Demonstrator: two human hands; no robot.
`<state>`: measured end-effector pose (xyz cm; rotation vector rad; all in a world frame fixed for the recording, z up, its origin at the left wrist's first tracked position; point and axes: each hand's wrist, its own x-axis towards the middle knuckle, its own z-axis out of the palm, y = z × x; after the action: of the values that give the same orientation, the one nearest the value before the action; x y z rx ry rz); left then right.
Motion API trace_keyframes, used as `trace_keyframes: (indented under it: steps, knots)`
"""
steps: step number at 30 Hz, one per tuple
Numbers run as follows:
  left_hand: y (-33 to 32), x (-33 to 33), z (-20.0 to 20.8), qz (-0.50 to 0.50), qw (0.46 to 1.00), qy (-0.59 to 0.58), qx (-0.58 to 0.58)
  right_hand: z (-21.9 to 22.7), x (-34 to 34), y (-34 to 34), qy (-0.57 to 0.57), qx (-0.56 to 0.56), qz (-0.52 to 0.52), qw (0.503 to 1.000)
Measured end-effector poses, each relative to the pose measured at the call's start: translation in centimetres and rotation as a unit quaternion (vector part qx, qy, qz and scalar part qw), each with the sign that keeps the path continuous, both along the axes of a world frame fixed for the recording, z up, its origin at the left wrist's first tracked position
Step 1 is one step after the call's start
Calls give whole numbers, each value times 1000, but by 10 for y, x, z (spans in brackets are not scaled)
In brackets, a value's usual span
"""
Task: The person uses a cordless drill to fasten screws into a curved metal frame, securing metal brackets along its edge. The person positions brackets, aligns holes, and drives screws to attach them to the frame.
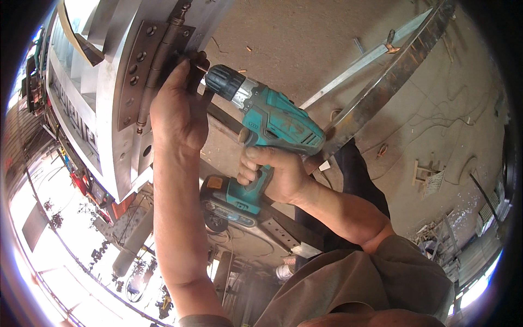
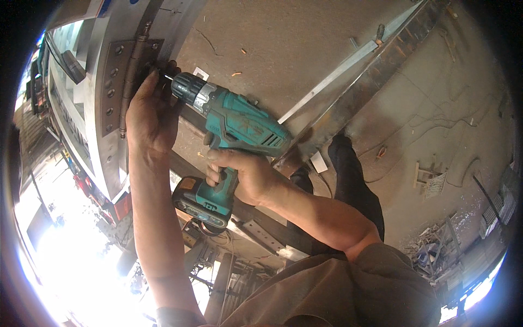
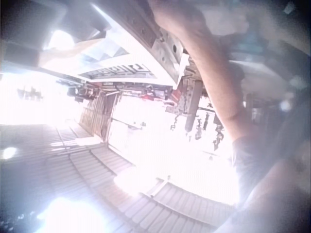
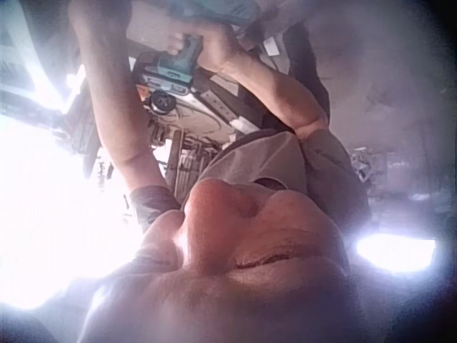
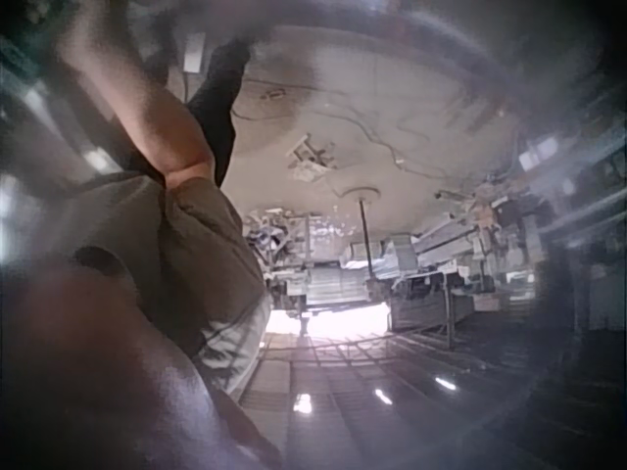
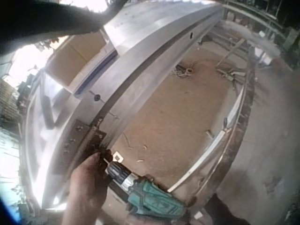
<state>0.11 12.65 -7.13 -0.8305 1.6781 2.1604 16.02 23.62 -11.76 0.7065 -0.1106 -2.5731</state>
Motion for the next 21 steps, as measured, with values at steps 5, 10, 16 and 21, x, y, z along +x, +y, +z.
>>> trace_keyframes:
  steps: [5, 10, 16, 21]
  knots:
    - [-1, 1, -1, -3, 1000, 5, -7, -1, 0, 0, 11, -13, -7, 1000]
    - [-4, 1, -2, -9, 1000, 4, 5, -1, -1, 1, 13, -9, -4, 1000]
    - [-5, 1, -1, -4, 1000, -7, 1, 1, -2, 3, 12, 5, -4, 1000]
    - [-5, 1, -1, -6, 1000, -7, -1, 1, -2, 1, 9, -2, -5, 1000]
